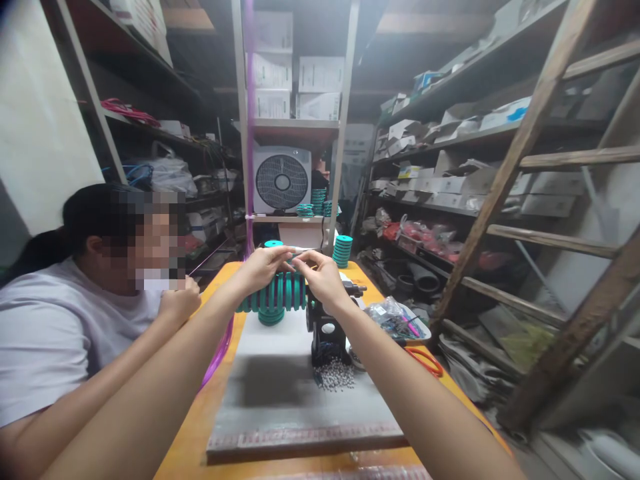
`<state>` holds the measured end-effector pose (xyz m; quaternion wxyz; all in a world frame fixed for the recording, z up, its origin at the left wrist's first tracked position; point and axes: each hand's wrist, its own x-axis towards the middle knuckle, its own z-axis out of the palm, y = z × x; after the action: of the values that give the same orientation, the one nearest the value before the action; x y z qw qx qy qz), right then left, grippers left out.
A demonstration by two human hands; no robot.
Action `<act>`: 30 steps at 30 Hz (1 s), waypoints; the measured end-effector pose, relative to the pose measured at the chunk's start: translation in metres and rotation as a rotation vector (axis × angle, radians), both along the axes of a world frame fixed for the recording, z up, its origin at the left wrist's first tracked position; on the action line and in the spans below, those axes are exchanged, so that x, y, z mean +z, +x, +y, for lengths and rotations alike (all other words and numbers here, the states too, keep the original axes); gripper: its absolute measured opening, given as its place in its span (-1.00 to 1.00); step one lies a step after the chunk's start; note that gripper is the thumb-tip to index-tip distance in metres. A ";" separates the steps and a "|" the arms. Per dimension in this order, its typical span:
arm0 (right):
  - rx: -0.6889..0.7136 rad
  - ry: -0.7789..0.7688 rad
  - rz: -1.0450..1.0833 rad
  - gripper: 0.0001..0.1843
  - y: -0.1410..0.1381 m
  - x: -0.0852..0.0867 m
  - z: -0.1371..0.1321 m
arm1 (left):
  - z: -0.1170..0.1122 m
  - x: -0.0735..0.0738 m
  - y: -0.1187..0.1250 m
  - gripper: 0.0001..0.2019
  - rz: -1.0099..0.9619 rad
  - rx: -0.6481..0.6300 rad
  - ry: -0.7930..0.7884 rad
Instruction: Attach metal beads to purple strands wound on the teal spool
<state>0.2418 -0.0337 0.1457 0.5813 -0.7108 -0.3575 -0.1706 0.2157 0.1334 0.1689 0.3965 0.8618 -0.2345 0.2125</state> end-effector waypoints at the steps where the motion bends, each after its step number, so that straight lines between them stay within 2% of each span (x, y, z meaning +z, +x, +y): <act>1: 0.011 0.027 0.005 -0.64 -0.004 -0.002 -0.002 | 0.000 -0.001 0.002 -0.63 0.027 -0.009 -0.007; 7: 0.121 0.141 0.061 -0.68 -0.041 -0.006 -0.003 | 0.003 0.006 0.007 -0.64 0.078 0.034 0.043; 11: 0.279 0.220 0.207 -0.67 -0.061 -0.010 -0.002 | 0.006 0.013 0.011 -0.65 0.140 0.024 0.077; 13: 0.316 0.281 0.286 -0.68 -0.067 -0.017 -0.001 | 0.007 0.014 0.015 -0.63 0.199 0.009 0.080; 20: 0.097 0.345 0.305 -0.69 -0.078 -0.065 0.020 | 0.010 0.011 0.025 -0.66 0.272 0.006 0.059; 23: 0.036 0.290 0.297 -0.69 -0.082 -0.087 0.026 | 0.008 0.010 0.021 -0.67 0.251 0.001 0.029; 26: 0.096 0.116 0.311 -0.69 -0.092 -0.100 0.020 | 0.007 0.009 0.016 -0.68 0.213 -0.004 0.011; 28: 0.185 -0.030 0.322 -0.72 -0.101 -0.097 0.009 | 0.007 0.008 0.014 -0.67 0.188 -0.009 0.001; 30: 0.179 -0.121 0.232 -0.76 -0.108 -0.082 -0.005 | 0.006 0.006 0.013 -0.65 0.167 -0.016 -0.017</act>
<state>0.1342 -0.0386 0.0634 0.5875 -0.7248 -0.3597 -0.0130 0.2288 0.1395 0.1746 0.4236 0.8712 -0.2058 0.1387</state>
